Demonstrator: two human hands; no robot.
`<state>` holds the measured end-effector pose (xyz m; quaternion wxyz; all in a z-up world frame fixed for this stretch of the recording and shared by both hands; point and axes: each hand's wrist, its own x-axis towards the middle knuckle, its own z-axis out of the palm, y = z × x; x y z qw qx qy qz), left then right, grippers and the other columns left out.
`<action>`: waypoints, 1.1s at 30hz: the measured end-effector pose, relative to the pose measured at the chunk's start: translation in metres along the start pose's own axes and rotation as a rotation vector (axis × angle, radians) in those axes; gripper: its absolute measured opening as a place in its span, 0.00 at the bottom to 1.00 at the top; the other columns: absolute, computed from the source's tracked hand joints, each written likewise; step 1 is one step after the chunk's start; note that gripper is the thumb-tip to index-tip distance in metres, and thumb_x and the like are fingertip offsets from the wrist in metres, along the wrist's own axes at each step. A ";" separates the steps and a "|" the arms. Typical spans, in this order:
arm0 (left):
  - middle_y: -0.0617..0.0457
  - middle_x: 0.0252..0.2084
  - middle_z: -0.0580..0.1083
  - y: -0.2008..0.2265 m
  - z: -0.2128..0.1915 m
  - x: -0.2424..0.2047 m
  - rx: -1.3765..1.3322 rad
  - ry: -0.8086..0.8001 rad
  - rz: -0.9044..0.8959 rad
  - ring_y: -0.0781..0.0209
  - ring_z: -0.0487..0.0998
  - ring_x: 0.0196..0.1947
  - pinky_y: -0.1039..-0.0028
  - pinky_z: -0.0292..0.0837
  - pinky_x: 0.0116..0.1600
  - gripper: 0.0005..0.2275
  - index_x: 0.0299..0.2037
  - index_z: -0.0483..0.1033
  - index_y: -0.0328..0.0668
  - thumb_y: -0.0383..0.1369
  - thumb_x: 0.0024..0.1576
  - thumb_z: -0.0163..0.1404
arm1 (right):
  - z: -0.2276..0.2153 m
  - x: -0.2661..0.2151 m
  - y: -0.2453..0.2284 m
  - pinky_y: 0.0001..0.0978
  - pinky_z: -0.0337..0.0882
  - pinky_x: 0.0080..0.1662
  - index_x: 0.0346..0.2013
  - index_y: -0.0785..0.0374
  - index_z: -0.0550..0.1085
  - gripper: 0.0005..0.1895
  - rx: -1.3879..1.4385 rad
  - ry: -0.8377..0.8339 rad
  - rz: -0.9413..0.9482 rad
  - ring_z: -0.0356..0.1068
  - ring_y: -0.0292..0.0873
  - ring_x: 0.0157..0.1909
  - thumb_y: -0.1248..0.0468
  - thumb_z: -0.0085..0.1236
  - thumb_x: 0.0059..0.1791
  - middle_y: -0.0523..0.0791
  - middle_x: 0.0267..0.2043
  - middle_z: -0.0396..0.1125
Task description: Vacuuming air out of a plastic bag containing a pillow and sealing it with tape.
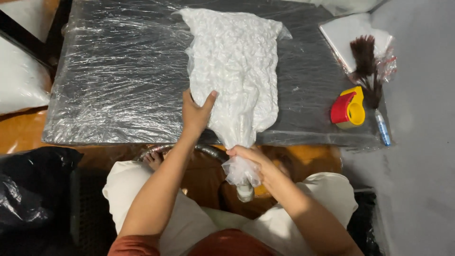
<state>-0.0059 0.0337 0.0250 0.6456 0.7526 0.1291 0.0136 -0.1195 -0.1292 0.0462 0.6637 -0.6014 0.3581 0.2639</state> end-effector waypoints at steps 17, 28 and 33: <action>0.31 0.63 0.68 -0.016 0.010 -0.004 0.132 -0.111 -0.251 0.36 0.69 0.65 0.50 0.65 0.68 0.41 0.68 0.54 0.38 0.58 0.54 0.56 | 0.006 0.020 0.022 0.43 0.74 0.35 0.47 0.78 0.73 0.32 -0.026 0.066 -0.033 0.73 0.48 0.34 0.62 0.71 0.33 0.54 0.32 0.68; 0.28 0.64 0.66 -0.005 0.008 -0.013 0.161 -0.126 -0.237 0.32 0.66 0.67 0.47 0.61 0.70 0.39 0.68 0.53 0.33 0.56 0.57 0.52 | 0.000 0.033 0.040 0.45 0.74 0.33 0.46 0.77 0.73 0.31 0.055 0.026 -0.066 0.72 0.48 0.32 0.64 0.70 0.33 0.53 0.31 0.68; 0.27 0.63 0.67 -0.003 0.008 -0.013 0.179 -0.119 -0.239 0.31 0.68 0.65 0.47 0.62 0.68 0.39 0.67 0.53 0.34 0.57 0.57 0.52 | -0.012 0.069 0.064 0.45 0.75 0.34 0.47 0.76 0.74 0.30 0.063 0.018 -0.067 0.72 0.48 0.31 0.65 0.70 0.33 0.52 0.31 0.69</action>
